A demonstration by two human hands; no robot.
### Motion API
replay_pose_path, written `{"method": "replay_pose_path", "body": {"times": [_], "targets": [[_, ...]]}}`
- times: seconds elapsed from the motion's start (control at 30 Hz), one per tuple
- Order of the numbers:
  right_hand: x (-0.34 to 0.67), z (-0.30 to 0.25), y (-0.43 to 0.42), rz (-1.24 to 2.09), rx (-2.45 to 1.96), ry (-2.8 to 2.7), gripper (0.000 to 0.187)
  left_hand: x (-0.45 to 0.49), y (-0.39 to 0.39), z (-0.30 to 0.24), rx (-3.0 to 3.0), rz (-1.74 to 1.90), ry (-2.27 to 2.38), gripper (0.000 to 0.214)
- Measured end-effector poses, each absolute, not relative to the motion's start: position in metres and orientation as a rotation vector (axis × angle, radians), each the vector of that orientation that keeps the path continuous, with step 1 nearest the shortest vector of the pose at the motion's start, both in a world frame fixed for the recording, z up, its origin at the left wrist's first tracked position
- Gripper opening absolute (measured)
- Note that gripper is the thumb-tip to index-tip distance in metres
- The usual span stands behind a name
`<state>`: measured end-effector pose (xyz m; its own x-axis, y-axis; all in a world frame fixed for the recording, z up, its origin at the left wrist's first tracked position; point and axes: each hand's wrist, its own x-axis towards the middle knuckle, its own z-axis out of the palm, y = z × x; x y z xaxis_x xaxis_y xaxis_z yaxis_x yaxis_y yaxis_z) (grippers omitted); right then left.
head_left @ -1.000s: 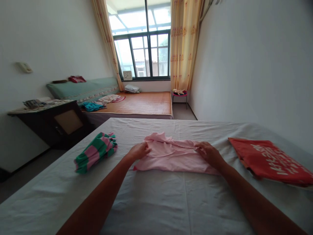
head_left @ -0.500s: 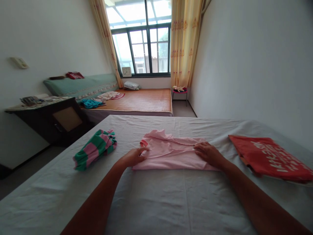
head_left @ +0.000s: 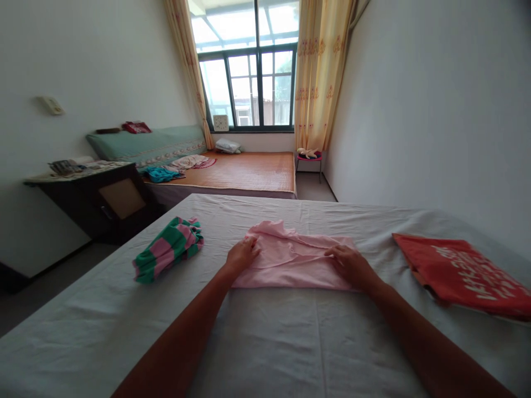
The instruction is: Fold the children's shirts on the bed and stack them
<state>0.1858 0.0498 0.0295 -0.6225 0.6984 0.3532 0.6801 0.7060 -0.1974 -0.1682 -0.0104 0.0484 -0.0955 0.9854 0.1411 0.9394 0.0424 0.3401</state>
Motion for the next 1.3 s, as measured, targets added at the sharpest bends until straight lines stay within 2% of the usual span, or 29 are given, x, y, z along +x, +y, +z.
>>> {"method": "replay_pose_path", "body": {"times": [0.13, 0.33, 0.5, 0.7, 1.03, 1.3], "targets": [[0.179, 0.026, 0.046, 0.021, -1.011, -2.553, 0.023, -0.167, 0.000, 0.043, 1.957, 0.549, 2.120, 0.015], [0.184, 0.024, 0.051, 0.074, -0.976, -2.551, 0.023, -0.183, -0.009, 0.048, 2.071, 0.951, 1.577, 0.015], [0.185, 0.023, 0.053, 0.127, -0.967, -2.542, 0.023, -0.194, -0.023, 0.051, 2.135, 0.857, 1.205, 0.015], [0.185, 0.021, 0.049, 0.170, -0.970, -2.462, 0.022, -0.195, -0.024, 0.050, 2.205, 0.840, 1.173, 0.014], [0.103, 0.038, 0.050, 0.790, -0.915, -2.231, 0.048, -0.200, -0.023, 0.039, 2.264, 0.840, 1.198, 0.020], [0.069, 0.033, 0.058, 1.051, -0.798, -2.083, 0.019, -0.208, -0.023, 0.037, 2.140, 0.985, 1.274, 0.019]]}}
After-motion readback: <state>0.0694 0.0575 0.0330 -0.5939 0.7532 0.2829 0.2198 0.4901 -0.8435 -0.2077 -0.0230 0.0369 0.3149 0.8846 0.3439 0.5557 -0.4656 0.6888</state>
